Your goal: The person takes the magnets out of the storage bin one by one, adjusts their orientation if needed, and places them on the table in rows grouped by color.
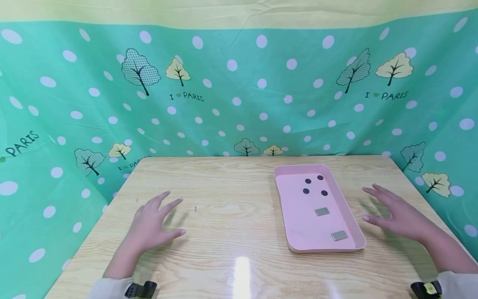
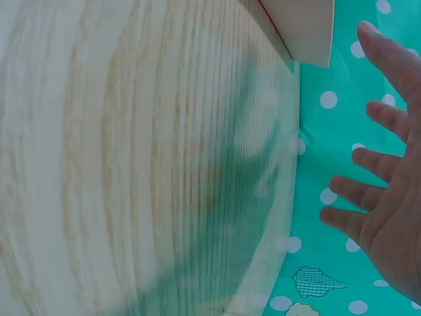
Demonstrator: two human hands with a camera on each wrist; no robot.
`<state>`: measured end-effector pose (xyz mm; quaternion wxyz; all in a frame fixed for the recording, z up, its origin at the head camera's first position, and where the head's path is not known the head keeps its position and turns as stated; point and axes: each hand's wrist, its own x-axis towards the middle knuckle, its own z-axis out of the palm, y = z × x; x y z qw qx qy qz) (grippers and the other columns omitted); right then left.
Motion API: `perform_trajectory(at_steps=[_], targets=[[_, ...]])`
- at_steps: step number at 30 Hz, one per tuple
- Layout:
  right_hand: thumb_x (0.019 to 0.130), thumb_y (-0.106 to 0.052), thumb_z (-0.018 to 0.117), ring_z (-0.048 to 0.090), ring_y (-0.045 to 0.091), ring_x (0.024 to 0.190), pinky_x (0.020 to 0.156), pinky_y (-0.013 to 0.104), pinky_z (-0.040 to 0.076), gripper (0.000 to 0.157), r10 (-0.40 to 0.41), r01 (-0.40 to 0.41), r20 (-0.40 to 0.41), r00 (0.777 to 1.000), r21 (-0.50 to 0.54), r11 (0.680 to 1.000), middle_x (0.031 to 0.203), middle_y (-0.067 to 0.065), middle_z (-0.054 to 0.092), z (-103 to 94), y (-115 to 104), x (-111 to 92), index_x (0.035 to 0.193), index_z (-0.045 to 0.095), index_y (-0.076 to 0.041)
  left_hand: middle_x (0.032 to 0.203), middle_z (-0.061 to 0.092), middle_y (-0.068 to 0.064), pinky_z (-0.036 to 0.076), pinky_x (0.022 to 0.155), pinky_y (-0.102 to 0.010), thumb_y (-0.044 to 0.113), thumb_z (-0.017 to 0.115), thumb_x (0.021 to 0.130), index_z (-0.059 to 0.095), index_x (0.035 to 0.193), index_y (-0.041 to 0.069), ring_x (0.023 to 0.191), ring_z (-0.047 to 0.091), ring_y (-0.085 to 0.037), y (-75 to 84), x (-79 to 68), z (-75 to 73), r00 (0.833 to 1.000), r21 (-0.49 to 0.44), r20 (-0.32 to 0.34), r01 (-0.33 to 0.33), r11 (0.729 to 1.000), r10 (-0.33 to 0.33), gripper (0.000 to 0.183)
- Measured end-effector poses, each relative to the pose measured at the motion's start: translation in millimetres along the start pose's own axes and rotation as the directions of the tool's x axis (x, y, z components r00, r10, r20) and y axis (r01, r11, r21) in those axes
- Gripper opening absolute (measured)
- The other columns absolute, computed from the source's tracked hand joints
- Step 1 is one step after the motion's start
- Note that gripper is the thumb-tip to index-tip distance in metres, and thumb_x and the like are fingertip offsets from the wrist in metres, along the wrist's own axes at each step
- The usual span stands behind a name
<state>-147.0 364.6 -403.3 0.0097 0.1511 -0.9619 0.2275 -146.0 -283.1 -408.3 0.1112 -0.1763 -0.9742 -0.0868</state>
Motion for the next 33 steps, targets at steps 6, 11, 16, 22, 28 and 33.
perform_trajectory(at_steps=[6, 11, 16, 22, 28, 33], targets=[[0.085, -0.032, 0.076, 0.026, 0.062, 0.128, 0.089, 0.076, 0.028, 0.084, -0.004, 0.005, -0.018, 1.0, 0.082, 0.997, 0.147, 0.038, 0.025, 2.0, 2, 0, 0.15, 0.032, -0.004, 0.148, 0.037, -0.02, 0.036, 0.091, -0.072, 0.058, 0.08, 0.069, 0.052, 0.14, 0.023, 0.13, 0.039, -0.045, 3.0, 5.5, 2.3, 0.999, -0.042, -0.021, -0.025, 0.999, 0.024, 0.084], [0.086, -0.026, 0.076, 0.033, 0.062, 0.123, 0.087, 0.074, 0.032, 0.083, -0.012, 0.016, -0.028, 1.0, 0.155, 0.988, 0.145, 0.035, 0.032, 3.9, 1, 1, 0.152, 0.029, -0.006, 0.148, 0.038, -0.019, 0.039, 0.088, -0.071, 0.054, 0.082, 0.069, 0.053, 0.14, 0.023, 0.126, 0.043, -0.046, 7.2, 8.2, 3.5, 0.998, -0.076, -0.043, -0.042, 0.996, 0.039, 0.083], [0.088, -0.022, 0.074, 0.037, 0.059, 0.122, 0.086, 0.07, 0.036, 0.079, -0.016, 0.024, -0.041, 0.999, 0.211, 0.977, 0.143, 0.032, 0.037, 6.3, -3, 3, 0.151, 0.03, -0.004, 0.146, 0.04, -0.019, 0.04, 0.087, -0.07, 0.05, 0.083, 0.071, 0.054, 0.139, 0.021, 0.123, 0.046, -0.048, 11.6, 9.9, 4.0, 0.997, -0.116, -0.067, -0.056, 0.992, 0.048, 0.079], [0.088, -0.023, 0.074, 0.04, 0.056, 0.121, 0.087, 0.065, 0.039, 0.073, -0.013, 0.022, -0.043, 0.999, 0.206, 0.978, 0.141, 0.03, 0.041, 10.6, -2, 4, 0.147, 0.036, -0.002, 0.147, 0.04, -0.017, 0.039, 0.089, -0.07, 0.052, 0.08, 0.073, 0.053, 0.14, 0.023, 0.124, 0.045, -0.047, 16.0, 13.3, 5.4, 0.997, -0.151, -0.055, -0.064, 0.987, 0.056, 0.077], [0.089, -0.023, 0.073, 0.047, 0.05, 0.117, 0.088, 0.04, 0.049, 0.065, 0.001, 0.007, -0.04, 0.999, 0.189, 0.982, 0.135, 0.028, 0.05, 15.6, 1, 4, 0.141, 0.044, 0.001, 0.147, 0.04, -0.015, 0.04, 0.092, -0.067, 0.05, 0.081, 0.074, 0.054, 0.139, 0.022, 0.126, 0.043, -0.045, 19.1, 15.1, 7.7, 0.998, -0.196, -0.046, -0.054, 0.979, 0.046, 0.077], [0.09, -0.024, 0.071, 0.05, 0.051, 0.117, 0.087, 0.044, 0.052, 0.064, 0.047, -0.046, -0.002, 0.999, 0.231, 0.972, 0.136, 0.029, 0.049, 17.7, 1, 3, 0.142, 0.044, 0.001, 0.147, 0.04, -0.014, 0.044, 0.092, -0.063, 0.045, 0.084, 0.072, 0.055, 0.139, 0.021, 0.128, 0.044, -0.041, 23.9, 18.7, 10.6, 0.998, -0.268, -0.05, -0.061, 0.961, 0.05, 0.076]])
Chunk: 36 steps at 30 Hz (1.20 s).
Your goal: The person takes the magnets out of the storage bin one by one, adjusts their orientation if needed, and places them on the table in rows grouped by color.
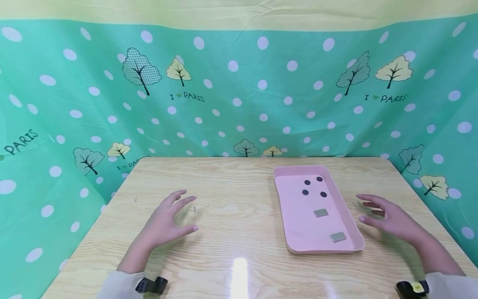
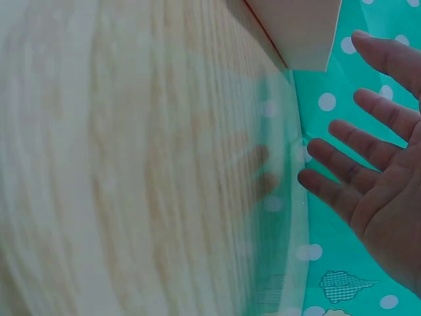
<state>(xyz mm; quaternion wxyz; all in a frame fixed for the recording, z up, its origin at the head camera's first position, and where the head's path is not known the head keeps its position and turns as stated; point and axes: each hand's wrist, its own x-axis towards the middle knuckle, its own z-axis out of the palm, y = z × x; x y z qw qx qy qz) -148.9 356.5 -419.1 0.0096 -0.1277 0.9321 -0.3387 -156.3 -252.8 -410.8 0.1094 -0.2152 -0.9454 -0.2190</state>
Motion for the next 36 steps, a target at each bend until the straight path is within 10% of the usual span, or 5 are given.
perform_trajectory(at_steps=[6, 14, 24, 36], targets=[[0.093, -0.027, 0.068, 0.049, 0.053, 0.118, 0.086, 0.056, 0.05, 0.064, 0.044, -0.046, 0.037, 0.998, 0.054, 0.997, 0.137, 0.031, 0.048, 1.1, -2, 2, 0.144, 0.041, 0.001, 0.146, 0.04, -0.013, 0.045, 0.092, -0.061, 0.045, 0.084, 0.072, 0.056, 0.138, 0.02, 0.127, 0.044, -0.037, 6.2, 5.0, 3.0, 1.0, -0.074, -0.005, -0.015, 0.997, 0.014, 0.076], [0.094, -0.027, 0.067, 0.05, 0.049, 0.119, 0.082, 0.035, 0.053, 0.063, 0.057, -0.063, 0.063, 0.996, 0.092, 0.994, 0.138, 0.028, 0.047, 2.0, -2, 4, 0.144, 0.04, 0.001, 0.147, 0.039, -0.01, 0.045, 0.093, -0.06, 0.044, 0.084, 0.073, 0.054, 0.14, 0.022, 0.13, 0.042, -0.034, 14.6, 11.2, 5.4, 1.0, -0.145, 0.014, 0.0, 0.989, 0.002, 0.076], [0.093, -0.023, 0.068, 0.058, 0.005, 0.11, 0.079, 0.023, 0.051, 0.06, 0.007, -0.016, 0.052, 0.999, 0.168, 0.986, 0.139, 0.023, 0.048, 6.6, -1, 12, 0.142, 0.043, 0.0, 0.146, 0.04, -0.01, 0.045, 0.094, -0.059, 0.043, 0.085, 0.073, 0.054, 0.139, 0.022, 0.13, 0.043, -0.034, 21.3, 18.4, 5.6, 0.999, -0.148, 0.015, -0.032, 0.989, 0.035, 0.076], [0.093, -0.023, 0.068, 0.058, 0.0, 0.108, 0.082, 0.026, 0.053, 0.064, 0.048, -0.082, 0.115, 0.992, 0.311, 0.947, 0.142, 0.025, 0.044, 11.7, 0, 20, 0.144, 0.039, 0.001, 0.143, 0.042, -0.01, 0.044, 0.095, -0.059, 0.046, 0.083, 0.073, 0.055, 0.139, 0.021, 0.127, 0.045, -0.033, 29.5, 27.8, 9.6, 0.997, -0.184, 0.015, -0.072, 0.98, 0.076, 0.075]])
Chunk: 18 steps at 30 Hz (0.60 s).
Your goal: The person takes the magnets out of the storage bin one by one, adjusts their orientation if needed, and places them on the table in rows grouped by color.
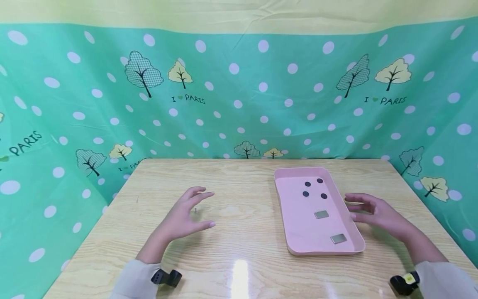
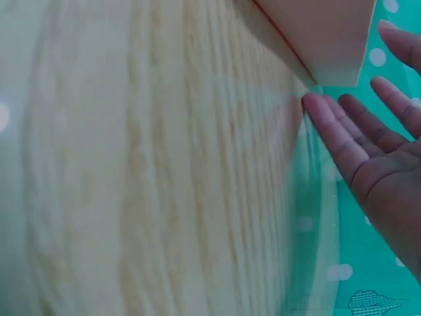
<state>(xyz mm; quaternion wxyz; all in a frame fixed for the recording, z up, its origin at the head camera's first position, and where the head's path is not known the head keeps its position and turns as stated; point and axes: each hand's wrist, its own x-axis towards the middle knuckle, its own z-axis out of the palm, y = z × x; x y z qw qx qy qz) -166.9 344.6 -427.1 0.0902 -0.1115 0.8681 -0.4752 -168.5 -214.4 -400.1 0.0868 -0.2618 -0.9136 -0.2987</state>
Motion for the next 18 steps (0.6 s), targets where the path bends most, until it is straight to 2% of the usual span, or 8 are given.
perform_trajectory(at_steps=[3, 6, 14, 18], targets=[[0.092, -0.017, 0.067, 0.057, -0.006, 0.106, 0.081, 0.032, 0.056, 0.065, 0.008, -0.01, 0.024, 1.0, 0.102, 0.995, 0.144, 0.03, 0.04, 1.8, 3, 3, 0.146, 0.036, 0.002, 0.143, 0.042, -0.01, 0.044, 0.095, -0.058, 0.047, 0.083, 0.074, 0.055, 0.139, 0.022, 0.127, 0.045, -0.034, 1.6, 2.3, 2.3, 1.0, -0.017, 0.009, -0.003, 1.0, 0.003, 0.075], [0.093, -0.014, 0.066, 0.058, -0.005, 0.105, 0.079, 0.037, 0.058, 0.066, 0.014, -0.021, 0.046, 0.999, 0.171, 0.985, 0.144, 0.033, 0.037, 2.1, 6, 7, 0.147, 0.032, 0.003, 0.143, 0.042, -0.011, 0.045, 0.095, -0.057, 0.047, 0.083, 0.073, 0.055, 0.138, 0.023, 0.127, 0.045, -0.034, 2.6, 4.3, 4.7, 1.0, -0.032, 0.015, -0.004, 0.999, 0.004, 0.075], [0.093, -0.012, 0.064, 0.061, 0.006, 0.106, 0.081, 0.04, 0.057, 0.07, 0.049, -0.08, 0.133, 0.99, 0.24, 0.968, 0.146, 0.034, 0.032, 0.6, 7, 14, 0.149, 0.026, 0.005, 0.142, 0.043, -0.011, 0.044, 0.096, -0.056, 0.039, 0.086, 0.072, 0.056, 0.137, 0.023, 0.127, 0.045, -0.033, 7.1, 11.8, 11.5, 0.999, -0.051, 0.021, -0.039, 0.998, 0.041, 0.073], [0.093, -0.011, 0.064, 0.061, 0.007, 0.106, 0.079, 0.043, 0.057, 0.071, 0.065, -0.1, 0.142, 0.988, 0.256, 0.961, 0.146, 0.034, 0.032, 0.2, 7, 15, 0.15, 0.025, 0.005, 0.141, 0.044, -0.011, 0.044, 0.096, -0.056, 0.039, 0.086, 0.072, 0.057, 0.137, 0.023, 0.126, 0.045, -0.033, 12.7, 16.6, 14.0, 0.998, -0.059, 0.017, -0.061, 0.996, 0.062, 0.073]])
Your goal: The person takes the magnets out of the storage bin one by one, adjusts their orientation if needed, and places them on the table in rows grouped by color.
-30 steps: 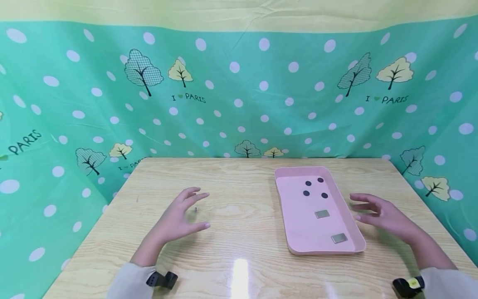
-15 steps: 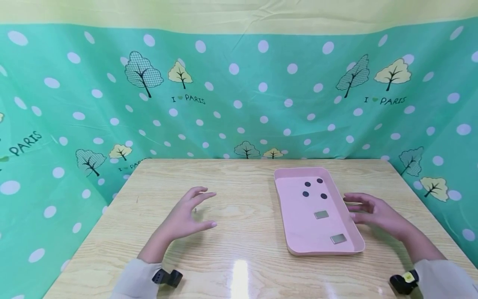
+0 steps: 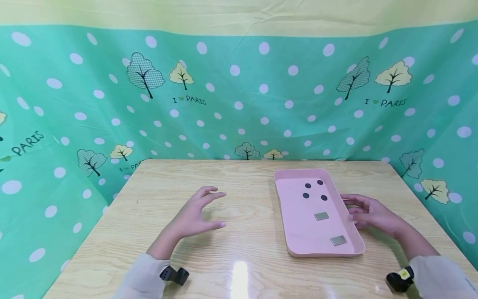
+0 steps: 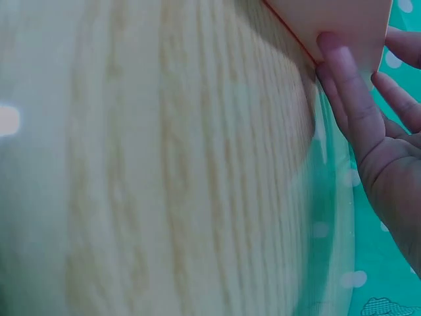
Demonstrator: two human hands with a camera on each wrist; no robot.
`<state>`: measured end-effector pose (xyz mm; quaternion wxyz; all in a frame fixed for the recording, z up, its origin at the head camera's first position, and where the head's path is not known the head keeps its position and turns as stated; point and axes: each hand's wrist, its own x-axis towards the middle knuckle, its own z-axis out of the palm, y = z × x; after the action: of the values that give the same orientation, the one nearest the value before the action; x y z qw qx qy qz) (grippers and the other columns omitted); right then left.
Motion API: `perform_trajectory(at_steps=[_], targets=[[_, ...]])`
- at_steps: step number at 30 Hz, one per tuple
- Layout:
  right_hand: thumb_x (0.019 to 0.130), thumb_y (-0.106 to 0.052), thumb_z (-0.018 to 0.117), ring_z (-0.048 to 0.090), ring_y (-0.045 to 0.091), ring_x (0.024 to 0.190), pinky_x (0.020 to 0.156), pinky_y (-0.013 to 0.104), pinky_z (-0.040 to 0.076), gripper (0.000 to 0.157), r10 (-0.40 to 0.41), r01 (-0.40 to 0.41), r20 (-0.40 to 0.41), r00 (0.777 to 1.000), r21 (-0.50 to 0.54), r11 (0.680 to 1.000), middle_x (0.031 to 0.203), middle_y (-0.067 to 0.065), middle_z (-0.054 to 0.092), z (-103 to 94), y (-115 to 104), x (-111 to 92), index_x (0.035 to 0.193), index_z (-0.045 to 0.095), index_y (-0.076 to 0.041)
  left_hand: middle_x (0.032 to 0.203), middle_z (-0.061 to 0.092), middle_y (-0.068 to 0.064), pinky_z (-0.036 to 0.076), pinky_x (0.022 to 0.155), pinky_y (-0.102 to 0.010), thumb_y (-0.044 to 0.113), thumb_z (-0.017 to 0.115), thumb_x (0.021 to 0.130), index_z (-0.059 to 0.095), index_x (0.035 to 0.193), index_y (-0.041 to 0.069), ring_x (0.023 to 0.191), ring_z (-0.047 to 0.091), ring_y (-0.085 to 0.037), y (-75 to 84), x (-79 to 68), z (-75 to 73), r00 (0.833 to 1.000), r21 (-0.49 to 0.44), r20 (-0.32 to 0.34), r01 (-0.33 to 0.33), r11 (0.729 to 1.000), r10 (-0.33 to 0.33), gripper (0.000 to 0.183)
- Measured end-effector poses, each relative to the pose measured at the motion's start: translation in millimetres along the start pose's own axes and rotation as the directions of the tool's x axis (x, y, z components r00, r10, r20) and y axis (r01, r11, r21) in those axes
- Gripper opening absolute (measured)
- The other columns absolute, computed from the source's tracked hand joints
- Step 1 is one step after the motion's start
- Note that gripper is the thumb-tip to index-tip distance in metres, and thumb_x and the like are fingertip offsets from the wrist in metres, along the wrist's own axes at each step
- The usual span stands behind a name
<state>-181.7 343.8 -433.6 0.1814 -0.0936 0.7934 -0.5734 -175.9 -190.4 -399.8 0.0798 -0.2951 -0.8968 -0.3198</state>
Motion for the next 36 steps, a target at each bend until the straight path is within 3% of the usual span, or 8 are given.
perform_trajectory(at_steps=[5, 12, 15, 24, 36], targets=[[0.093, -0.01, 0.064, 0.062, 0.008, 0.105, 0.076, 0.048, 0.057, 0.07, -0.005, 0.005, -0.005, 1.0, 0.018, 1.0, 0.144, 0.028, 0.039, 0.4, 1, -1, 0.15, 0.025, 0.002, 0.14, 0.045, -0.011, 0.044, 0.096, -0.056, 0.042, 0.084, 0.072, 0.056, 0.137, 0.024, 0.126, 0.046, -0.033, 7.4, 5.6, 2.8, 1.0, -0.008, 0.012, -0.018, 1.0, 0.018, 0.073], [0.094, -0.006, 0.062, 0.063, 0.013, 0.105, 0.075, 0.049, 0.057, 0.066, -0.052, 0.051, 0.012, 0.999, 0.05, 0.997, 0.13, -0.001, 0.055, -1.5, 6, -2, 0.15, 0.028, -0.003, 0.139, 0.046, -0.01, 0.044, 0.098, -0.053, 0.042, 0.084, 0.074, 0.056, 0.137, 0.023, 0.126, 0.047, -0.031, 13.6, 11.6, 8.9, 1.0, -0.033, 0.027, -0.012, 0.999, 0.013, 0.072], [0.094, -0.005, 0.061, 0.064, 0.016, 0.104, 0.075, 0.049, 0.057, 0.065, -0.067, 0.066, 0.023, 0.997, 0.06, 0.996, 0.127, -0.006, 0.056, -1.6, 7, -2, 0.151, 0.029, -0.006, 0.138, 0.047, -0.01, 0.044, 0.097, -0.054, 0.041, 0.084, 0.074, 0.056, 0.137, 0.022, 0.125, 0.048, -0.031, 14.7, 13.5, 11.9, 0.999, -0.04, 0.037, -0.016, 0.999, 0.018, 0.071], [0.095, -0.008, 0.061, 0.064, 0.013, 0.105, 0.075, 0.048, 0.058, 0.064, -0.058, 0.057, 0.029, 0.998, 0.022, 0.998, 0.137, 0.019, 0.051, -0.5, 4, -2, 0.151, 0.03, -0.007, 0.139, 0.048, -0.008, 0.043, 0.1, -0.052, 0.042, 0.083, 0.075, 0.057, 0.136, 0.021, 0.129, 0.046, -0.028, 21.3, 21.9, 19.2, 0.997, -0.105, 0.066, -0.032, 0.994, 0.039, 0.07], [0.095, -0.008, 0.061, 0.063, 0.011, 0.106, 0.076, 0.048, 0.057, 0.064, -0.05, 0.049, 0.045, 0.998, 0.024, 0.999, 0.138, 0.021, 0.05, -2.0, 5, -1, 0.152, 0.03, -0.008, 0.137, 0.05, -0.005, 0.042, 0.102, -0.05, 0.041, 0.083, 0.075, 0.057, 0.136, 0.02, 0.126, 0.048, -0.024, 26.3, 34.2, 27.3, 0.994, -0.127, 0.084, -0.056, 0.99, 0.067, 0.069]])
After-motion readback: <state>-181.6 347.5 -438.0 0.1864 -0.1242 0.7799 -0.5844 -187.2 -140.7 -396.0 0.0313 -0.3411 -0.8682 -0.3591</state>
